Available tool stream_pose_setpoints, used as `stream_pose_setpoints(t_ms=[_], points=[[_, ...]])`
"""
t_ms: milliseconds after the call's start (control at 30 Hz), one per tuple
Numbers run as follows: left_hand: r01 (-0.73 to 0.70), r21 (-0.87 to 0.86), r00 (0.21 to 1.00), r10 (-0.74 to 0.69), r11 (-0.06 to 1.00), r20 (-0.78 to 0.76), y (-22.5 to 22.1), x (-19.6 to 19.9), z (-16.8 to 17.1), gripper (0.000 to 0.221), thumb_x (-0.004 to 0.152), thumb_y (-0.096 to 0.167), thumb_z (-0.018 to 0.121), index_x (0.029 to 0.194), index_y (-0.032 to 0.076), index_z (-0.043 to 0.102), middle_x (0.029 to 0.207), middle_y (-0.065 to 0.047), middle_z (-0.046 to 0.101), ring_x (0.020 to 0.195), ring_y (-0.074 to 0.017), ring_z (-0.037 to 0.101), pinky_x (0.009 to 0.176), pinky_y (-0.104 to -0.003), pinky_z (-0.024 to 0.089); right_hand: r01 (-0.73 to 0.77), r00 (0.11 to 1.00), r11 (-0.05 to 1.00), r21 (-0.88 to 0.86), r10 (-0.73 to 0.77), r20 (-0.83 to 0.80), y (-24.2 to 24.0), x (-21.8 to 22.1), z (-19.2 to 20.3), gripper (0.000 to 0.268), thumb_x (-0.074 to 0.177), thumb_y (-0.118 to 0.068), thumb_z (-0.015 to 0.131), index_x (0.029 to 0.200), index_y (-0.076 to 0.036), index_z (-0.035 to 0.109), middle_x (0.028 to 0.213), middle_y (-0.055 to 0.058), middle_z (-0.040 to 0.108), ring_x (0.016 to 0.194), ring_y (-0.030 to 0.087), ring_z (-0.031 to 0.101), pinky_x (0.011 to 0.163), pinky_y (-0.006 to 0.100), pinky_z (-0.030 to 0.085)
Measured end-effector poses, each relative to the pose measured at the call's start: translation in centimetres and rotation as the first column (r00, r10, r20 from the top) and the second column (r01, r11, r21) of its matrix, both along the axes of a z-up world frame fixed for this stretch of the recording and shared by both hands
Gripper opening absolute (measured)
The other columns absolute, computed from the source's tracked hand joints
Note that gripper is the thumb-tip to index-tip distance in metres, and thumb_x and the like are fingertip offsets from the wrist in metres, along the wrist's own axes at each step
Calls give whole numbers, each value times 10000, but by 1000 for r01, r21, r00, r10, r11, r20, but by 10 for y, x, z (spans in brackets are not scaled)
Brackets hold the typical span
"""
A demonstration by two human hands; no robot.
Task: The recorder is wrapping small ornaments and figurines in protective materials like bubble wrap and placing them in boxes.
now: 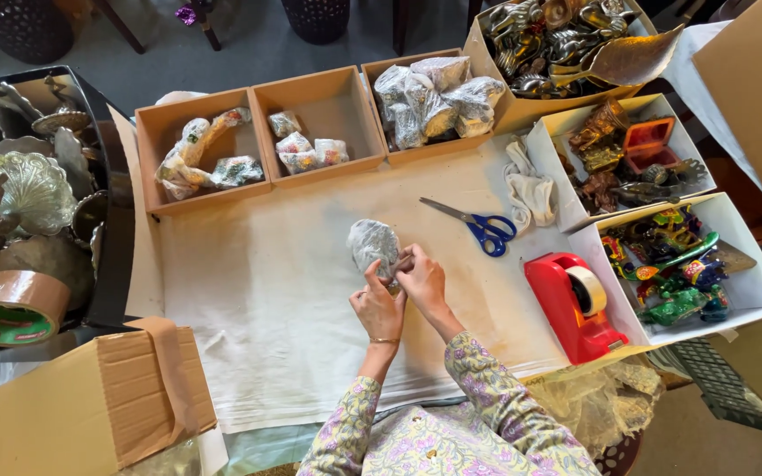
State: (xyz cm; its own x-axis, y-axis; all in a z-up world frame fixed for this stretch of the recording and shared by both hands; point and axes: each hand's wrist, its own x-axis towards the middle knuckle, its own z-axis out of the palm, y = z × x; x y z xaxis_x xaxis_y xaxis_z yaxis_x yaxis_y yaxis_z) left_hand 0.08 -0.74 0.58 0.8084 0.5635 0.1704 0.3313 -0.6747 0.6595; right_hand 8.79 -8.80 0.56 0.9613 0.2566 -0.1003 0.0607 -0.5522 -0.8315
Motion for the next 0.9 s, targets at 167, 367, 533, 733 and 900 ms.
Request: stream_pose_setpoints(t_ms=[167,367,533,733,900], points=[[10,-498,985,-95,867,-145,25,-11,14,794,820,337,834,1480,228,407,1129,70,705,1032,-179,690,944,-376,530,-75,996,997,11,75,46,-6,6,-4,426,783,-99,715,1177,-95,552,818,48,790,762,209,784,671,346,588],[467,315,864,-502,826,34,67,10,54,656,755,140,768,1388,114,599,1484,-42,539,1422,-283,374,1086,-482,349,-142,985,985,-101,151,87,-11,-7,14,564,887,-142,718,1394,-130,472,914,98,788,842,289,758,743,401,572],[534,704,760,-630,469,-156,65,48,-4,324,830,181,664,1150,179,717,1381,40,618,1495,-239,341,1173,-528,285,-157,979,988,-3,156,131,-22,-24,14,740,855,-113,725,1497,-121,355,1056,127,768,982,317,732,839,415,565],[746,625,579,-688,231,-437,73,77,-22,134,861,175,645,851,196,777,1019,49,703,1445,-227,429,1214,-543,260,-109,983,993,38,102,155,-31,-33,21,745,839,-127,776,1478,-127,394,1092,103,759,1062,292,699,914,406,539],[685,706,604,-683,180,-412,83,82,-28,135,835,191,647,822,200,781,944,69,720,1245,-178,568,1210,-538,270,23,972,999,31,-30,235,-54,-29,33,587,840,-138,790,1376,-138,551,1102,46,756,1053,263,676,914,381,537]])
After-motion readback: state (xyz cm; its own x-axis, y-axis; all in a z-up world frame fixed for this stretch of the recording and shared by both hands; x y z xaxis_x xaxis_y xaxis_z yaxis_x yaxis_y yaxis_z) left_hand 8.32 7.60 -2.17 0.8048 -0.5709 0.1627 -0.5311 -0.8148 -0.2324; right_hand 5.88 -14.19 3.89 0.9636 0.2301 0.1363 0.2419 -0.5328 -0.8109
